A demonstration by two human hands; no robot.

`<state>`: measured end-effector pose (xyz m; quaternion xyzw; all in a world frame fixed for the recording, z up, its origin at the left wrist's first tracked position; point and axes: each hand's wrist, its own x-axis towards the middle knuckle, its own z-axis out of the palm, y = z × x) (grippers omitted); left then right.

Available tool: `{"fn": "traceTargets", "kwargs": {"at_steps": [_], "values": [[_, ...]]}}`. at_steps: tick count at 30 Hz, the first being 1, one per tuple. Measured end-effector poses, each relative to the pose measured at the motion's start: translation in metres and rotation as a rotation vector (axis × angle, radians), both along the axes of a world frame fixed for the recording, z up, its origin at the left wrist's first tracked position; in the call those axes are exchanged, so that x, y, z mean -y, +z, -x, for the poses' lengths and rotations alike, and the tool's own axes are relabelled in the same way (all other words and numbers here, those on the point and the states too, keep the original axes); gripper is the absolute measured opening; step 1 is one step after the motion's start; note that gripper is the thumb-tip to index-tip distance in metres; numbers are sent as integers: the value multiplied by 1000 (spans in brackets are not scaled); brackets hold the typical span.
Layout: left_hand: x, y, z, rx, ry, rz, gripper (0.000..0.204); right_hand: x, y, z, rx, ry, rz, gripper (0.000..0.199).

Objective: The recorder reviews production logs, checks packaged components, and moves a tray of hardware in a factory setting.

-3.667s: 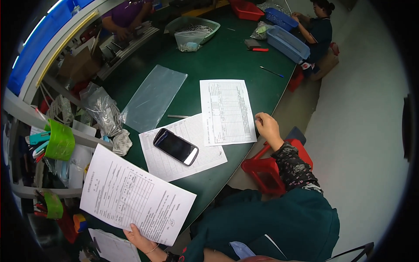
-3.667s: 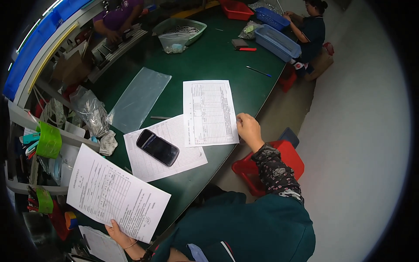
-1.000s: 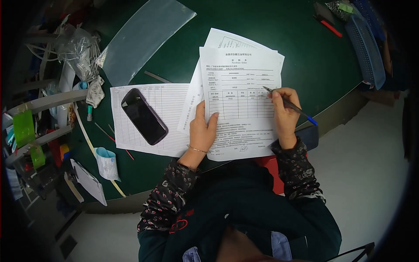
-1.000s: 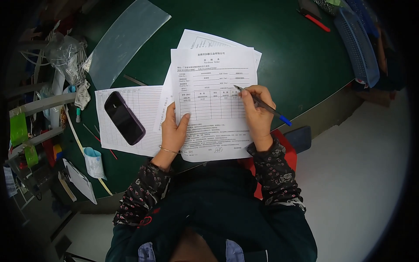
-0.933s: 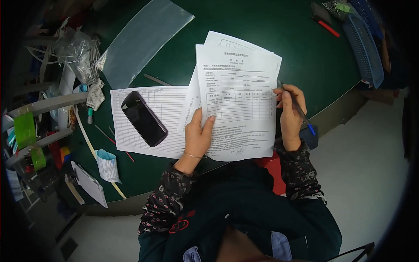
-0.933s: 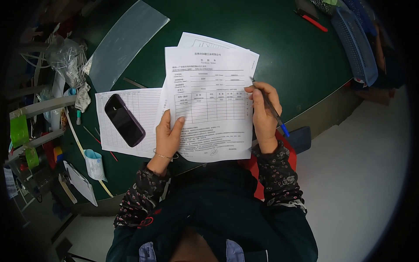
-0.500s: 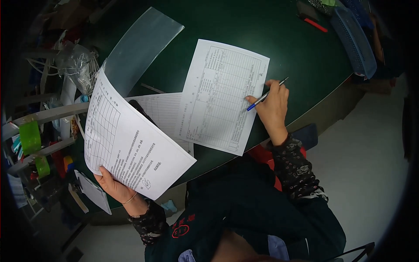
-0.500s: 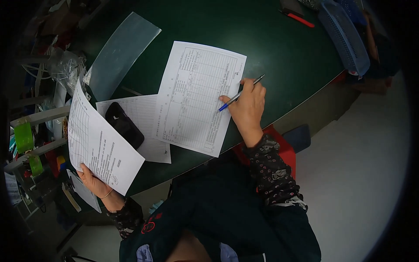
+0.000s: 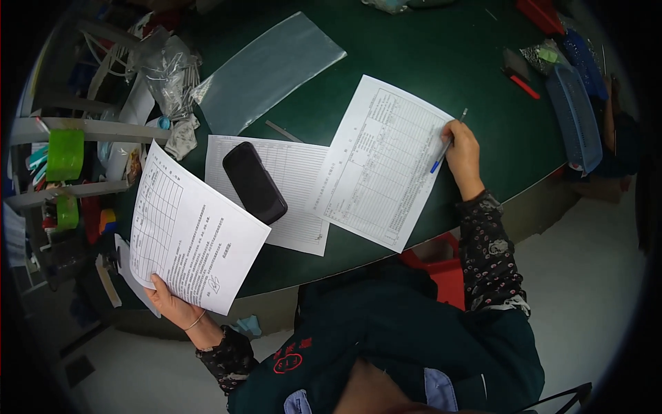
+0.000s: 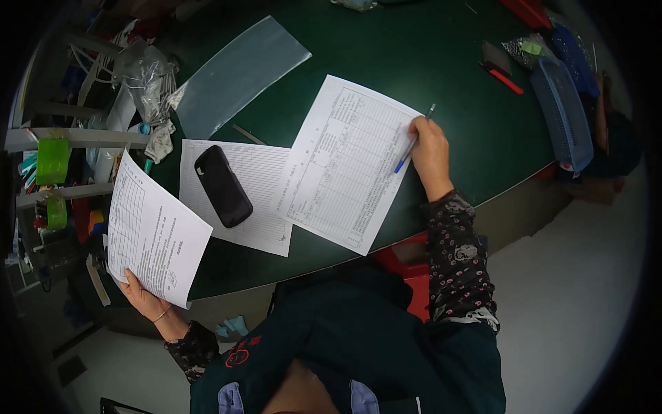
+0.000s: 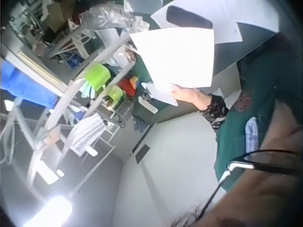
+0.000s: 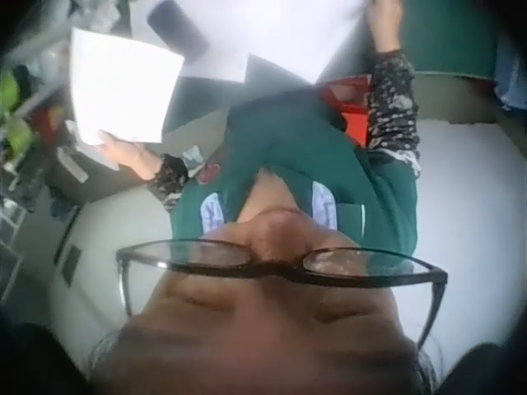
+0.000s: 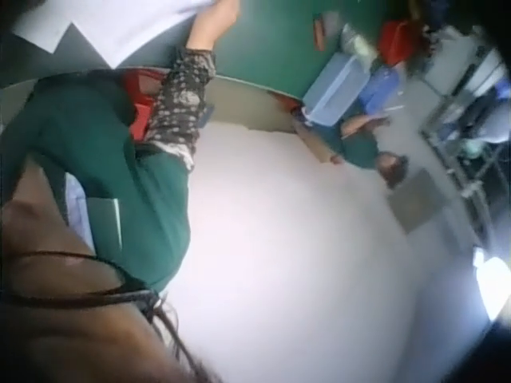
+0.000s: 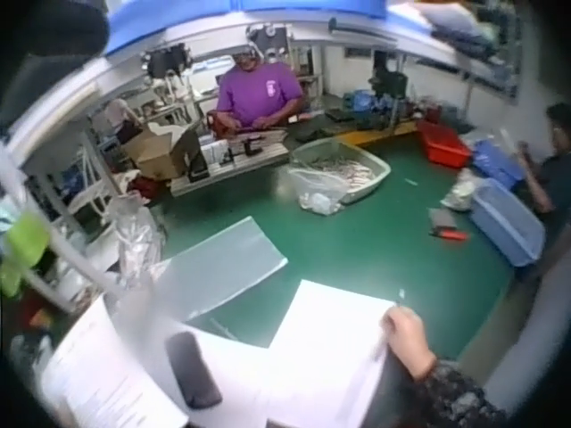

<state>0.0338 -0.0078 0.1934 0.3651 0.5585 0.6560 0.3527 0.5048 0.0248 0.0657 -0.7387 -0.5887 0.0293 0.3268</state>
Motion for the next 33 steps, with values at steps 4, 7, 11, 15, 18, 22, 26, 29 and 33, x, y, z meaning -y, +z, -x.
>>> {"fn": "traceTargets", "kwargs": {"at_steps": [4, 7, 11, 15, 18, 22, 26, 29, 33], "values": [[29, -6, 36, -41, 173, -34, 26, 3, 16, -31, 391, -419, -61, 18], [53, -24, 69, -30, 275, -22, 25, -14, 28, -9, 226, -104, 37, 28], [88, -58, 92, -10, 292, 124, 23, -36, 27, 16, 256, 104, 308, 34], [123, -87, 98, -27, 210, 311, 25, -42, 35, 22, 364, 87, 413, 35], [134, -104, 101, 9, 118, 391, 23, -53, 44, 51, 336, 171, 300, 35], [137, -112, 98, 30, 194, 399, 21, -60, 63, 165, -82, 453, 343, 38], [130, -117, 90, 24, 226, 388, 21, -40, 41, 263, -56, 485, 252, 57], [131, -120, 91, -27, 200, 374, 22, -23, 23, 299, 86, 381, 149, 60], [124, -102, 92, -23, 207, 312, 21, -25, 10, 314, 163, 335, 110, 62]]}}
